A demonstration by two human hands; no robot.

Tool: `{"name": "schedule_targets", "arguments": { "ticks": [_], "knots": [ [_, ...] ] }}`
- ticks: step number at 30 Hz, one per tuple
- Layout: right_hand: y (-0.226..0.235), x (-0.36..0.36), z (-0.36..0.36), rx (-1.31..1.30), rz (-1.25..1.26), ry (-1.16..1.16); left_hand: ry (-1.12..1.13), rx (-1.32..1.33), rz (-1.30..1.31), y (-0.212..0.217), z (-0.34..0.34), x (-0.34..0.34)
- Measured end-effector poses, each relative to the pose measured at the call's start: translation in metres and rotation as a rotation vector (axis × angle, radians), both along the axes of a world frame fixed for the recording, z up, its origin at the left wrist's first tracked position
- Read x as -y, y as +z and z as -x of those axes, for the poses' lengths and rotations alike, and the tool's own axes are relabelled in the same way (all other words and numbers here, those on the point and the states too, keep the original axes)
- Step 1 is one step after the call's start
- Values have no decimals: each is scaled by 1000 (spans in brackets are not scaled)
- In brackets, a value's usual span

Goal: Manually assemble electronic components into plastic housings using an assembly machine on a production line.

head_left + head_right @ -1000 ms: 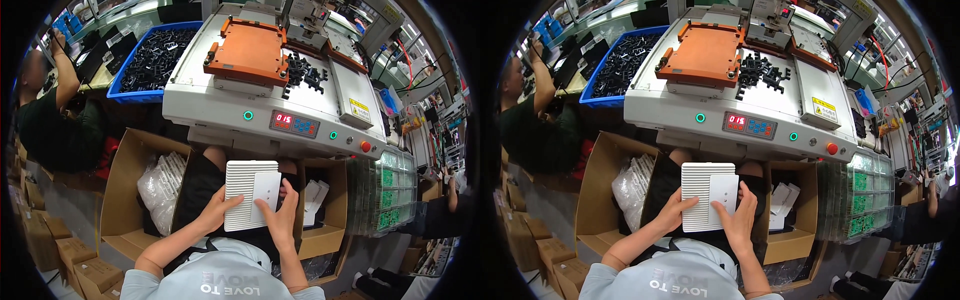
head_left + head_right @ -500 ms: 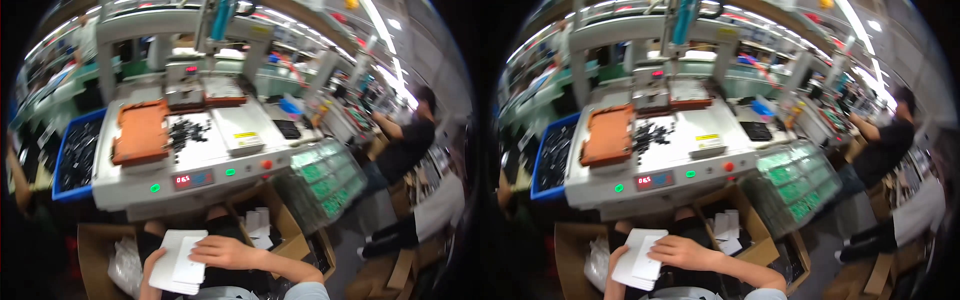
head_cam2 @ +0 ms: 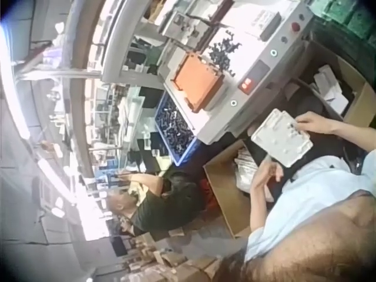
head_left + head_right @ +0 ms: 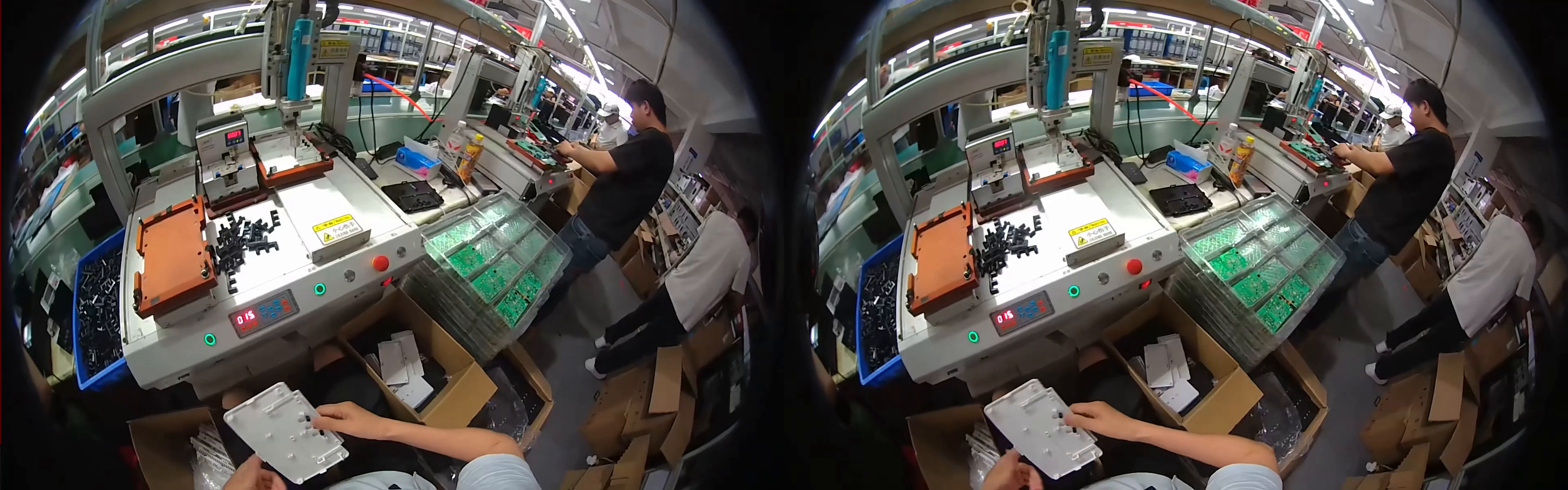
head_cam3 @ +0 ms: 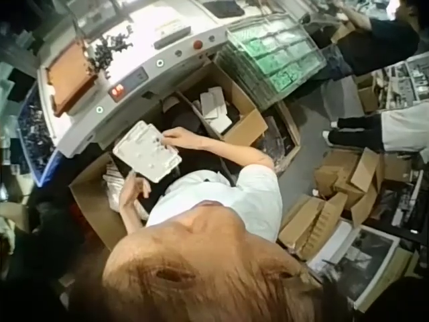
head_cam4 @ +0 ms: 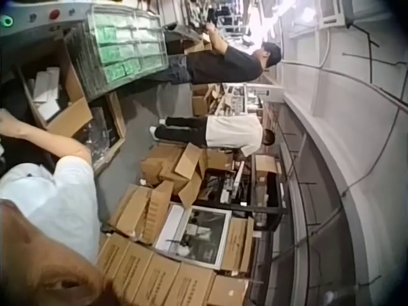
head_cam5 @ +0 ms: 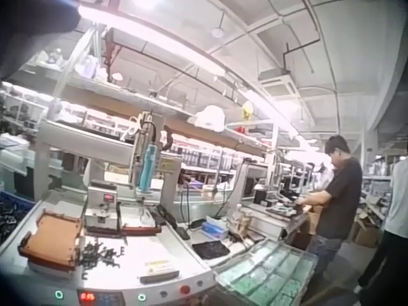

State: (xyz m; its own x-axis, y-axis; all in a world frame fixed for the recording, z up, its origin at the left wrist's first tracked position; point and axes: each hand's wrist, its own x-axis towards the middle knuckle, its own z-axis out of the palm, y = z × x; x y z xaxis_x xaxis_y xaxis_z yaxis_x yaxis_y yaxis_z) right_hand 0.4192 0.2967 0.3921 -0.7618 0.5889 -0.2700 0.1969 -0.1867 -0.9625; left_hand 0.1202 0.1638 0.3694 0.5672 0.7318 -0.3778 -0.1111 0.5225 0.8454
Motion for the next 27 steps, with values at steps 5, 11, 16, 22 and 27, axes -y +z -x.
{"name": "schedule_targets", "arguments": {
  "ticks": [5, 11, 16, 22, 27],
  "knots": [
    [-38, 26, -1, -158, 268, -163, 420, -127, -8, -9, -18, -3],
    [-42, 43, 5, -191, 383, -210, 695, 105, 241, 11, -76, -18],
    [-55, 44, 5, -219, 493, -274, 772, 173, 334, 0, -81, -17],
    [-54, 40, 13, -226, 543, -283, 832, 141, 381, -2, -79, -20],
    [-59, 43, 17, -208, 514, -304, 858, 132, 378, -1, -80, -20]
  ]
}}
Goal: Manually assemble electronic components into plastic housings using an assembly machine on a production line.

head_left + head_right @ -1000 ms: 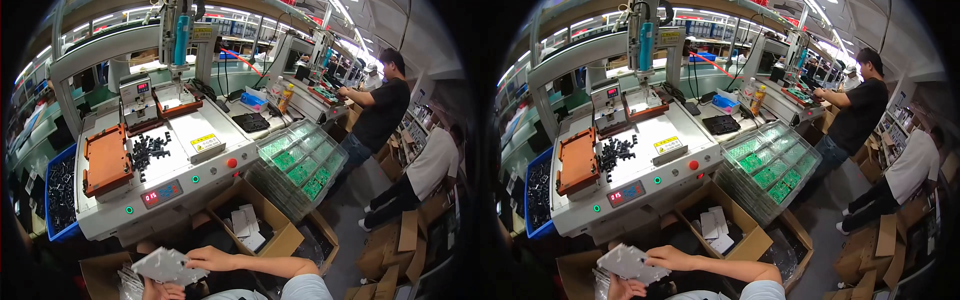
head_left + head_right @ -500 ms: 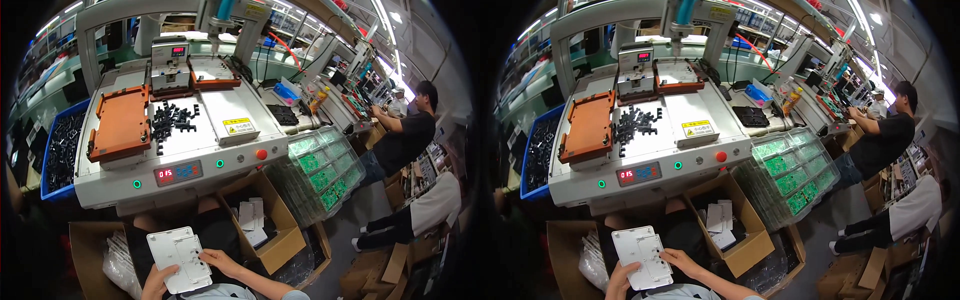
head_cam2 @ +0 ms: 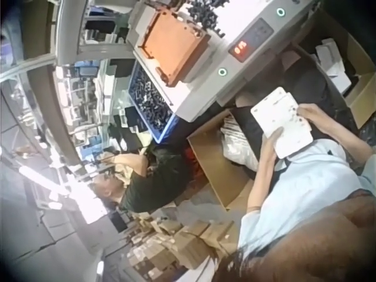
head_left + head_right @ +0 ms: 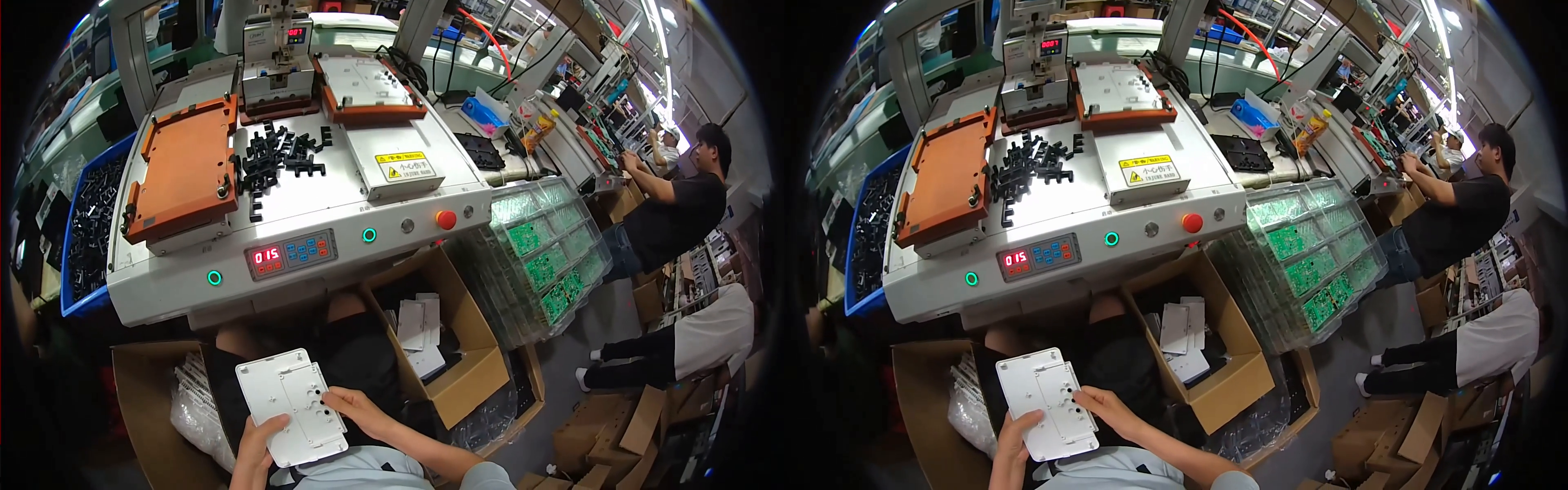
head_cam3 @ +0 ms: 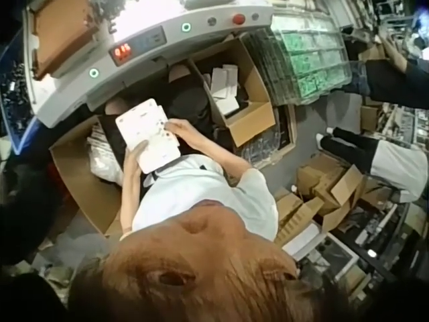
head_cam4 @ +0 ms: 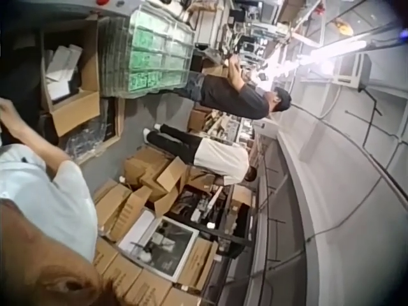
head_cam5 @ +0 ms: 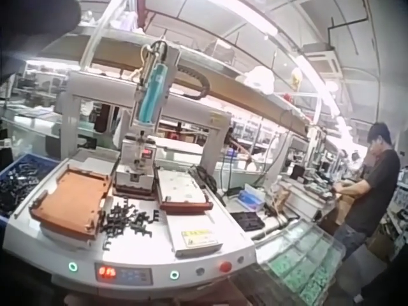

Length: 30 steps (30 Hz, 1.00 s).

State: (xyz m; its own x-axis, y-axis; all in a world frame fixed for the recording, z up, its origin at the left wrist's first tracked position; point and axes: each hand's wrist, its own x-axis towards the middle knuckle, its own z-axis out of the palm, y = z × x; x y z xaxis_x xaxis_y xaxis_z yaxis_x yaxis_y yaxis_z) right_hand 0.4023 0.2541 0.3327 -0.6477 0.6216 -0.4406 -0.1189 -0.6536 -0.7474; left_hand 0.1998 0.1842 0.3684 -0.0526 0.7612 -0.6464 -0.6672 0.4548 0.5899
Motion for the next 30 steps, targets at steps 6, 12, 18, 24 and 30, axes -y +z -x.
{"name": "schedule_targets", "arguments": {
  "ticks": [6, 12, 18, 24, 30],
  "knots": [
    [-5, 11, 4, 120, -187, -35, -22, -11, 12, -11, -2, 2],
    [9, 8, 4, 64, -231, -42, 27, -5, -12, -12, -3, 2],
    [27, -8, -4, -3, -211, 126, 23, -54, 42, -5, 4, -2],
    [38, 0, -2, 1, -115, 40, 20, -44, -46, 12, 1, -1],
    [33, 8, -2, 99, -132, 22, -36, 71, 5, -10, 10, 14]
  ]
}}
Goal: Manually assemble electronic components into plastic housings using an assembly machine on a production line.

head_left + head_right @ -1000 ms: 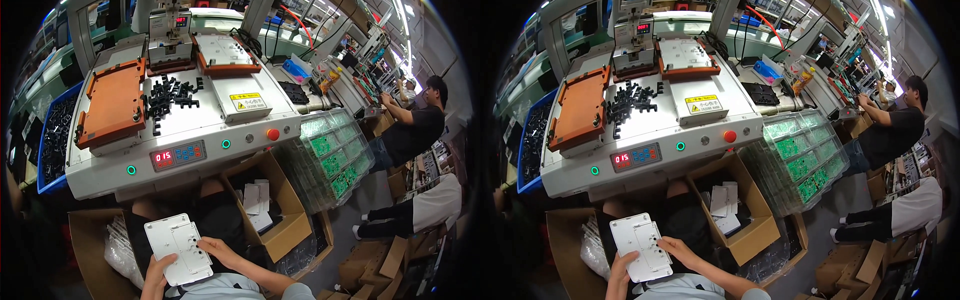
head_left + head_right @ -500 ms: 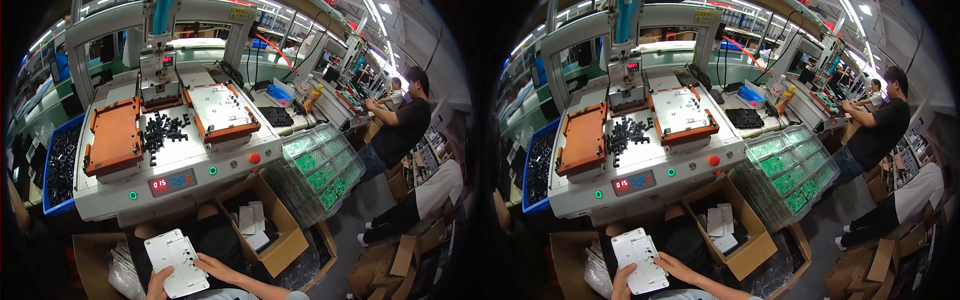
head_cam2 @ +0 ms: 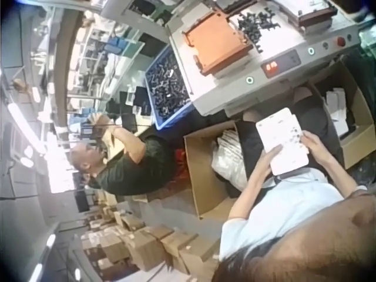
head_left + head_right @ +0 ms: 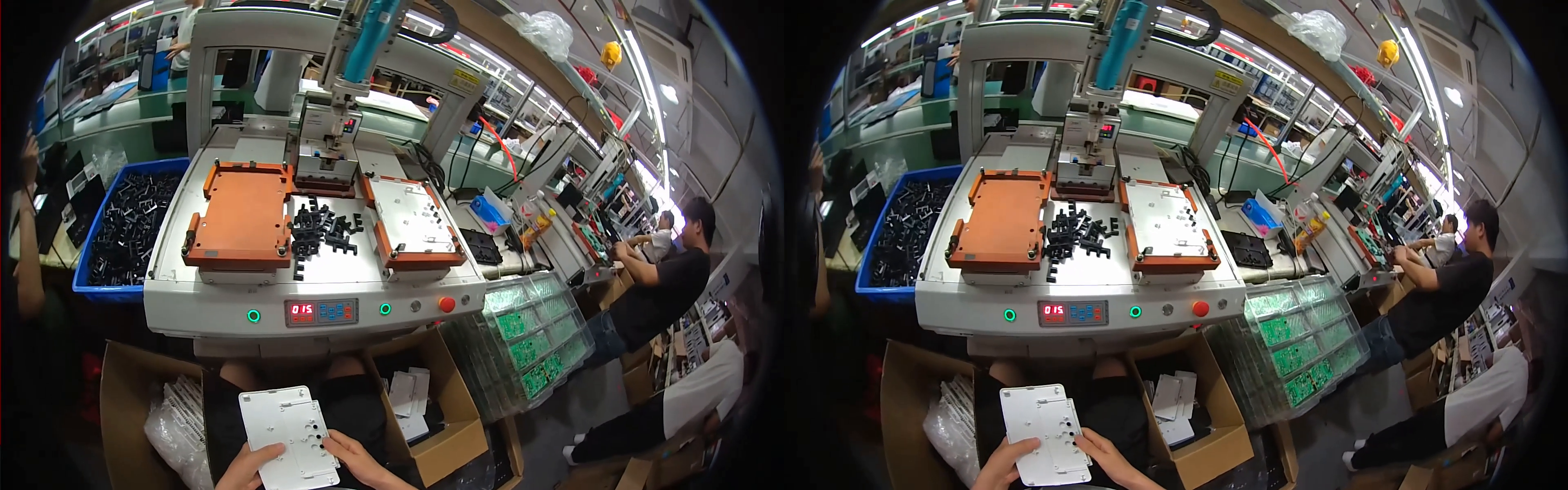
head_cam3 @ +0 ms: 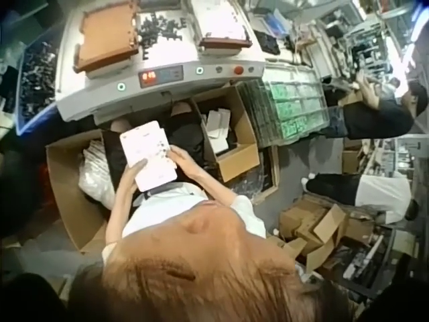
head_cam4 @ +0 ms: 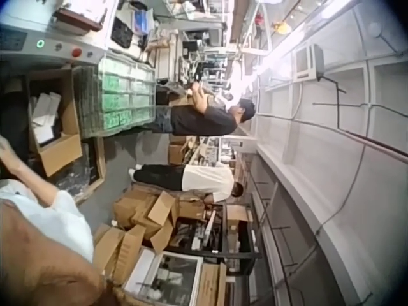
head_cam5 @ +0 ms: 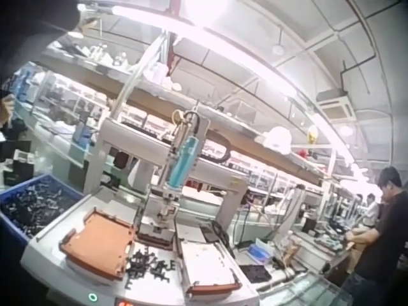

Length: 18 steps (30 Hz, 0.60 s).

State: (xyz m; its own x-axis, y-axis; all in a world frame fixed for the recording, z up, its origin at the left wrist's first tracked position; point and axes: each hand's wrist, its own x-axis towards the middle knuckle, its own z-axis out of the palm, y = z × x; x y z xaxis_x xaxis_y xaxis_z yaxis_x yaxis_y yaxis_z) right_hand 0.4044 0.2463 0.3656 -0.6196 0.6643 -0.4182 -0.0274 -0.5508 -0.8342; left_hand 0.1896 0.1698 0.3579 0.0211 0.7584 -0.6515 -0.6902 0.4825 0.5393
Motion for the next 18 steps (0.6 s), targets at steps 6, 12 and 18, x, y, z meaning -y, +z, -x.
{"name": "schedule_targets", "arguments": {
  "ticks": [6, 12, 18],
  "knots": [
    [14, -3, 8, 47, -65, -39, -49, 74, 9, -16, 1, 4],
    [3, -9, 12, 82, -54, -41, 31, 109, 5, -13, 0, -1],
    [8, -9, 18, 56, -67, -16, 58, 65, -6, -7, 5, 0]
  ]
}}
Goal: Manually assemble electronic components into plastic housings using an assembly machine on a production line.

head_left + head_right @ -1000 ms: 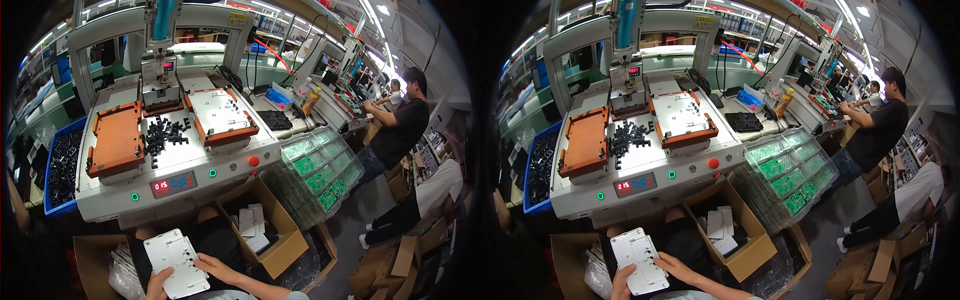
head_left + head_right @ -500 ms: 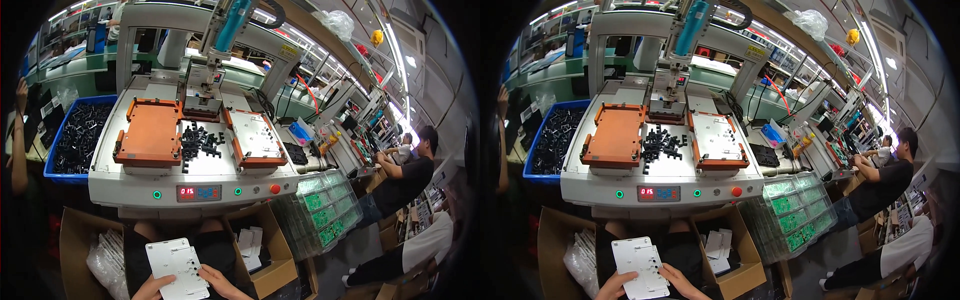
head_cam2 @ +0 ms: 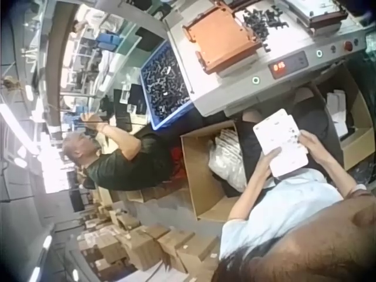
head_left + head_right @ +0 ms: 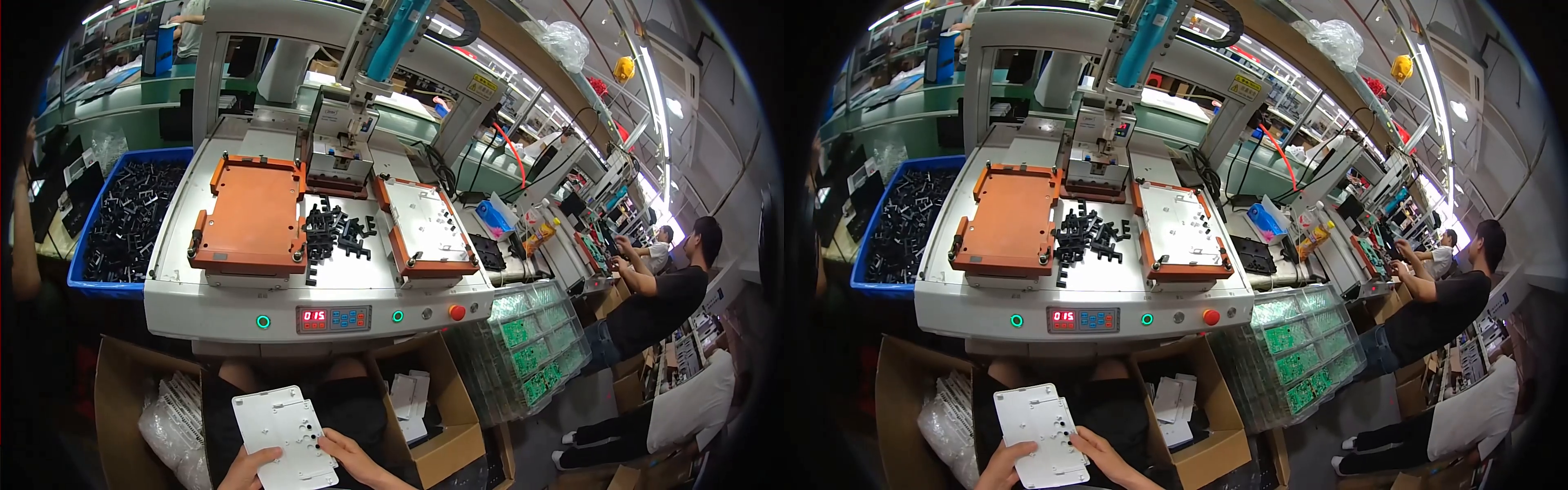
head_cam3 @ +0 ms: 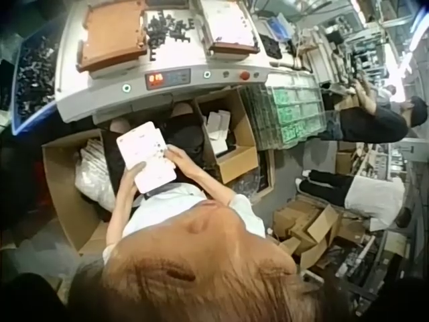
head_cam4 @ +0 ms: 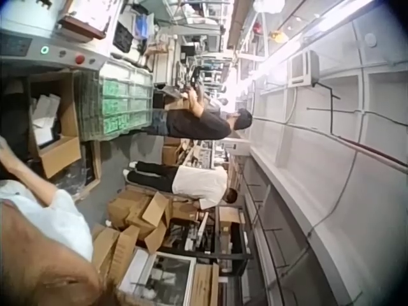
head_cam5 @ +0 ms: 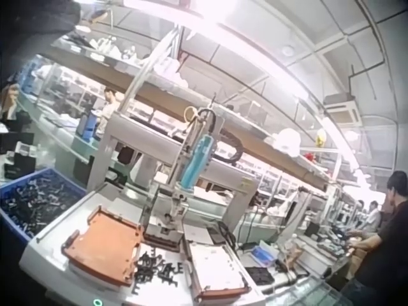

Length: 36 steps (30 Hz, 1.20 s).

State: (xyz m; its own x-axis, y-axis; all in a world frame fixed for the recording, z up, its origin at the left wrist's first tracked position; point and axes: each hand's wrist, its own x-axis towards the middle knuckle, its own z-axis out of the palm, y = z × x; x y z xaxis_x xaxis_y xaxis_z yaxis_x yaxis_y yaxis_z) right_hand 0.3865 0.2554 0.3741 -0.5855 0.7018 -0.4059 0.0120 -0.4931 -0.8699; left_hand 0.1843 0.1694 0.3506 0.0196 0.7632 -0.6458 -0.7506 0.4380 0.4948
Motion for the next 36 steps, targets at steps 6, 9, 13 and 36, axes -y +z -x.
{"name": "schedule_targets", "arguments": {
  "ticks": [6, 9, 13, 36],
  "knots": [
    [-7, 4, -4, 21, 21, -5, 1, -15, 20, 4, -3, 2],
    [-14, 6, -9, 60, 35, -19, 6, -6, 28, 4, -5, 3],
    [-8, 4, -12, 66, 62, 39, -1, 5, 27, 0, -7, 4],
    [1, -3, -5, -75, 22, 99, -41, -140, -56, 61, -3, -10]
  ]
}}
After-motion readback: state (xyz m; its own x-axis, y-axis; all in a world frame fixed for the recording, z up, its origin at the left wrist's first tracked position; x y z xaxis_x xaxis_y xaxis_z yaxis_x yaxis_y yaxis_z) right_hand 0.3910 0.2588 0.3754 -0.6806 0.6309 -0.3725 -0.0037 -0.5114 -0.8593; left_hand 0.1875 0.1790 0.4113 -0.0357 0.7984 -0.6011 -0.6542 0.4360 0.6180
